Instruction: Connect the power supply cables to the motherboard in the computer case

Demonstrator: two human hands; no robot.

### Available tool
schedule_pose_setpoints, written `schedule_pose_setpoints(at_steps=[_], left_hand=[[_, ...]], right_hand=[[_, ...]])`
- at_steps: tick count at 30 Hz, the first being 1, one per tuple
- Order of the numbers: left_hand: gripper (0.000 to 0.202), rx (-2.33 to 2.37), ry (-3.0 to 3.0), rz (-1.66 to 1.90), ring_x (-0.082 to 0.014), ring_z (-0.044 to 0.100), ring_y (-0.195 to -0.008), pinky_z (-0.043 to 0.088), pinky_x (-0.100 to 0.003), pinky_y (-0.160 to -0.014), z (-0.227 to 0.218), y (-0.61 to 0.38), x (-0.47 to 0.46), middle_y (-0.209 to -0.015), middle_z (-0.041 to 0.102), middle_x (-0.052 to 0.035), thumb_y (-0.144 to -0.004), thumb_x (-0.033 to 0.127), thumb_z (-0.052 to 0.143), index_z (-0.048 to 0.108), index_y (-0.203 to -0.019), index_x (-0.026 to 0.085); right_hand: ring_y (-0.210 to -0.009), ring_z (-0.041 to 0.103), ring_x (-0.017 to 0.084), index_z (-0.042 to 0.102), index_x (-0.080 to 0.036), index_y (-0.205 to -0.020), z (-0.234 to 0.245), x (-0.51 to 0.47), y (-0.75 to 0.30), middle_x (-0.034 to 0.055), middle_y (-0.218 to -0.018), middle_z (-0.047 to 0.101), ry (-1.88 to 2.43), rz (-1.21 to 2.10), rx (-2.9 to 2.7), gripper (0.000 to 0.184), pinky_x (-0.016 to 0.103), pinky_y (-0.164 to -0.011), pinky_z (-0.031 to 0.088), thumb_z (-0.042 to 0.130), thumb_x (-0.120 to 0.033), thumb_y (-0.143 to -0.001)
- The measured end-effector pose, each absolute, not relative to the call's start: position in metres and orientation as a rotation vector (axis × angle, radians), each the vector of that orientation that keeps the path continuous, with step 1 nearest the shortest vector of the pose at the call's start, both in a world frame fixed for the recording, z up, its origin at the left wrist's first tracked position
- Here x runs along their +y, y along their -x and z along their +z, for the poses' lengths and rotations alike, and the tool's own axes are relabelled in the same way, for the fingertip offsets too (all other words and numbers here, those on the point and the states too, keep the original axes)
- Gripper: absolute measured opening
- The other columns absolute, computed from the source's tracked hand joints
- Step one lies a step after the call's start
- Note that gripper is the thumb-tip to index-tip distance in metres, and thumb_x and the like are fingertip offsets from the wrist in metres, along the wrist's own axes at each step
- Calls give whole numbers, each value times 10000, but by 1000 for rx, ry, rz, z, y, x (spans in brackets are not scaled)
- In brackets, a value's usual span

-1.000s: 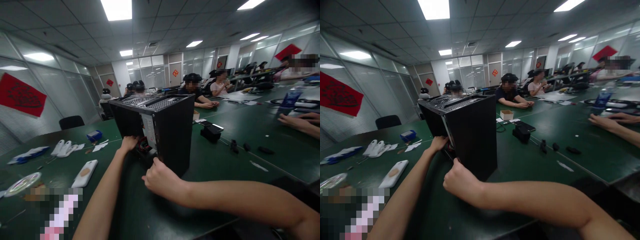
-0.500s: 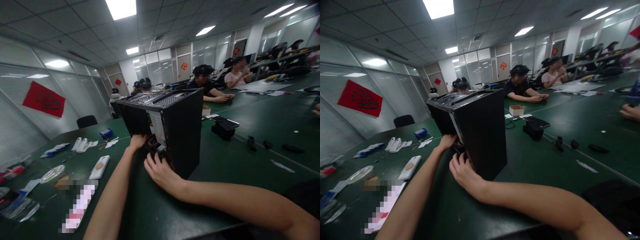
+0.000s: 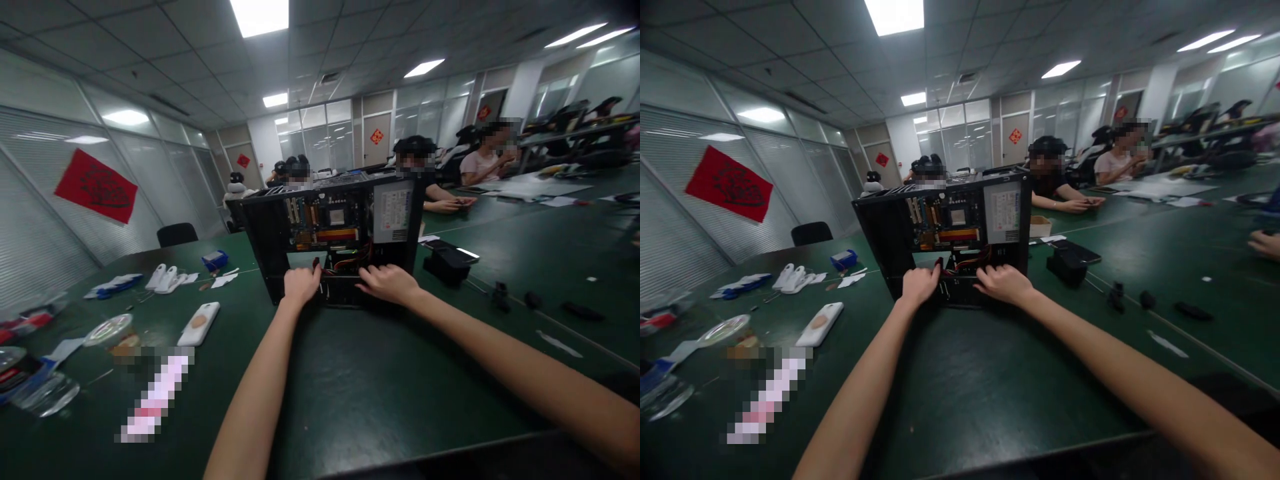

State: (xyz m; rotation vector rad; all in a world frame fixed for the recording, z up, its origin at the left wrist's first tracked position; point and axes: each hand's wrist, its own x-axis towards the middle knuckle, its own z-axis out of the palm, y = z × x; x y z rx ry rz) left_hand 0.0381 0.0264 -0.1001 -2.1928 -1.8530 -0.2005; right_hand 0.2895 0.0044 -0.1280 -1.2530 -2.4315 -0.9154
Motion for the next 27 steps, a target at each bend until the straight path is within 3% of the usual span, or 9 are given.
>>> schedule_pose_setpoints(at_steps=[3, 8, 16, 23, 27], left_hand=[[697, -1847, 2064, -473, -257, 694, -850, 435, -377, -808, -110, -53, 17, -868, 732, -154, -1019, 491, 162, 762, -909, 154], [630, -1839, 2010, -665, -237, 687, -791, 413, -373, -824, -118, -59, 3, -841, 744, -126, -1010, 447, 230, 782, -873, 177], [589, -1948, 1944, -666, -249, 685, -782, 405, -398, -861, -112, -67, -9, -827, 738, -143, -988, 435, 274, 773, -888, 138], [589, -1987, 1924, -632, -253, 693, -834, 389, -413, -919, -112, -70, -13, -862, 737, -153, -992, 456, 270, 767, -933, 144], [630, -1966, 1903, -612, -259, 691, -816, 402, -413, -894, -112, -70, -15, -840, 735, -150, -987, 523, 263, 762, -919, 144]], right_hand=[[-664, 590, 154, 659, -125, -1066, -131, 23, -310, 107, -848, 681, 1151, -907, -2442, 465, 318, -598, 242, 323, -443, -1019], [-668, 569, 132, 678, -126, -1044, -138, 35, -322, 91, -823, 676, 1051, -816, -2433, 431, 318, -616, 264, 331, -381, -1012], [-633, 516, 153, 643, -148, -793, -145, 31, -314, 74, -715, 640, 1103, -894, -2253, 453, 316, -617, 218, 351, -424, -1004], [-615, 512, 149, 623, -152, -744, -148, 32, -312, 62, -682, 634, 1051, -919, -2199, 463, 314, -615, 211, 375, -444, -1005], [-576, 523, 142, 607, -153, -711, -147, 30, -308, 65, -655, 635, 1095, -878, -2113, 517, 305, -605, 228, 388, -534, -984]])
